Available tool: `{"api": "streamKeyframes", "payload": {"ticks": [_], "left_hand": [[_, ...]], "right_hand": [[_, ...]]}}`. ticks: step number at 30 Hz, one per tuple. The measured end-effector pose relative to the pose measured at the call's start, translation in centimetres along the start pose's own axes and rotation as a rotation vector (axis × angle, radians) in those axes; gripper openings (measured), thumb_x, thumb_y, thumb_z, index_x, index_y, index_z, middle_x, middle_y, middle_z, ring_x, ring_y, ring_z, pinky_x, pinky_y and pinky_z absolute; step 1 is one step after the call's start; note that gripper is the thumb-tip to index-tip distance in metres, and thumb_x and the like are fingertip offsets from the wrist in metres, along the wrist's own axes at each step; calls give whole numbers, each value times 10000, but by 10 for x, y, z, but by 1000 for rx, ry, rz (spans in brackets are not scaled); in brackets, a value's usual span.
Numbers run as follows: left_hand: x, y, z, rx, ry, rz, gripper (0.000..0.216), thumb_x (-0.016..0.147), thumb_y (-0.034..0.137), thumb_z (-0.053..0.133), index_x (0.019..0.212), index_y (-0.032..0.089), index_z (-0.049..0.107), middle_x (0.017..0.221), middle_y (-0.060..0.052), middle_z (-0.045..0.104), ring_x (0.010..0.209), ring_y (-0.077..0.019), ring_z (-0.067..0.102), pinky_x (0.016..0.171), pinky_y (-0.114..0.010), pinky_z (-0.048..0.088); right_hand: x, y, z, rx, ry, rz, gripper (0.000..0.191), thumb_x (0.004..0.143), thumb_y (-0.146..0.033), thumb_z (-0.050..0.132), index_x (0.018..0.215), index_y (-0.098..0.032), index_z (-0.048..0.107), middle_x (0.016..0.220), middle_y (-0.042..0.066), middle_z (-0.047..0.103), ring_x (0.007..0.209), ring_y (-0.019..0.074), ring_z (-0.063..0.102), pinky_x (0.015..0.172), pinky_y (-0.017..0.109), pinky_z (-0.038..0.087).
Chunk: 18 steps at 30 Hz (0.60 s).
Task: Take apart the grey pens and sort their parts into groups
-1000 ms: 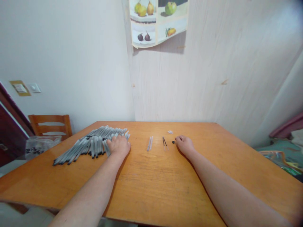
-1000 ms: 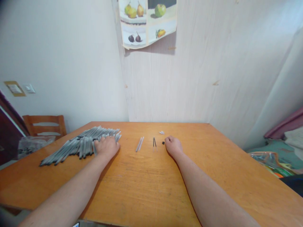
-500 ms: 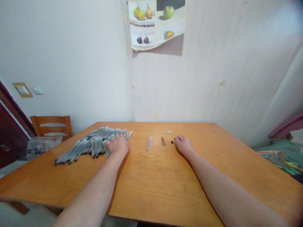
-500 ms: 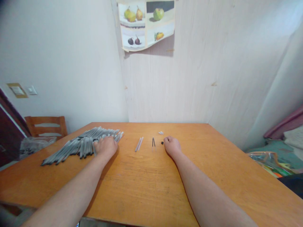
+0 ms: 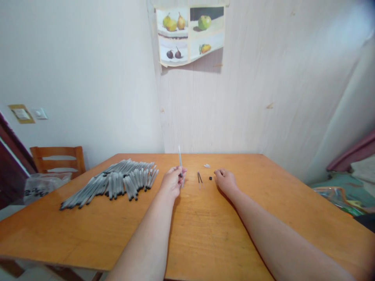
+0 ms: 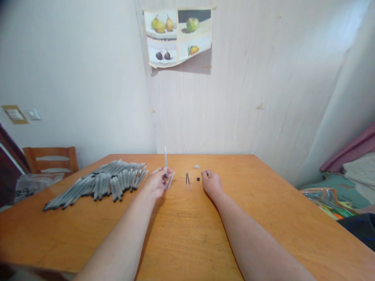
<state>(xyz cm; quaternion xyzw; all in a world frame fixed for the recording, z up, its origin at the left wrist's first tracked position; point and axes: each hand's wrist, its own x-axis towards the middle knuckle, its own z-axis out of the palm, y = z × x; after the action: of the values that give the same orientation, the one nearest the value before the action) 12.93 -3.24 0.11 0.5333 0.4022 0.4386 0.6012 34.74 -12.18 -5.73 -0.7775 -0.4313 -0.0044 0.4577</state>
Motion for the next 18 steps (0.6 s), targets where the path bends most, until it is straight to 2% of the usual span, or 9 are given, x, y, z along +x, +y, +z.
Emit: {"api": "streamKeyframes", "payload": {"ticks": [3, 6, 10, 14, 18], "left_hand": [[-12, -3, 5, -314, -183, -155, 132, 798, 253, 688, 885, 174, 627, 893, -55, 691, 643, -81, 588, 536, -176, 389], [-19, -3, 3, -391, -256, -219, 150, 788, 241, 714, 909, 174, 655, 906, -44, 683, 683, -82, 604, 533, -164, 397], [-24, -2, 4, -420, -288, -243, 169, 774, 258, 740, 908, 181, 672, 913, -24, 671, 711, -83, 607, 526, -164, 398], [-27, -3, 8, -434, -311, -238, 194, 755, 269, 760, 914, 190, 682, 921, -8, 668, 709, -75, 596, 537, -168, 403], [-31, -2, 11, -448, -343, -237, 199, 751, 285, 768, 905, 188, 685, 878, -3, 662, 704, -75, 591, 553, -174, 406]], "right_hand": [[-4, -11, -4, 140, 33, 6, 360, 865, -414, 425, 744, -178, 669, 687, 49, 634, 690, 182, 565, 610, 269, 373], [-11, -30, -6, 399, 15, 53, 314, 812, -431, 478, 692, -181, 625, 574, 3, 539, 577, 153, 506, 547, 256, 355], [-24, -58, -5, 637, -109, 110, 255, 778, -410, 522, 701, -182, 606, 535, -33, 500, 465, 106, 417, 480, 234, 320], [-38, -77, -3, 728, -245, 83, 293, 792, -441, 552, 656, -183, 574, 542, -25, 516, 450, 91, 427, 456, 223, 331], [-47, -88, -6, 783, -363, 71, 374, 828, -521, 548, 724, -168, 613, 589, -4, 563, 471, 91, 473, 430, 207, 330]]}}
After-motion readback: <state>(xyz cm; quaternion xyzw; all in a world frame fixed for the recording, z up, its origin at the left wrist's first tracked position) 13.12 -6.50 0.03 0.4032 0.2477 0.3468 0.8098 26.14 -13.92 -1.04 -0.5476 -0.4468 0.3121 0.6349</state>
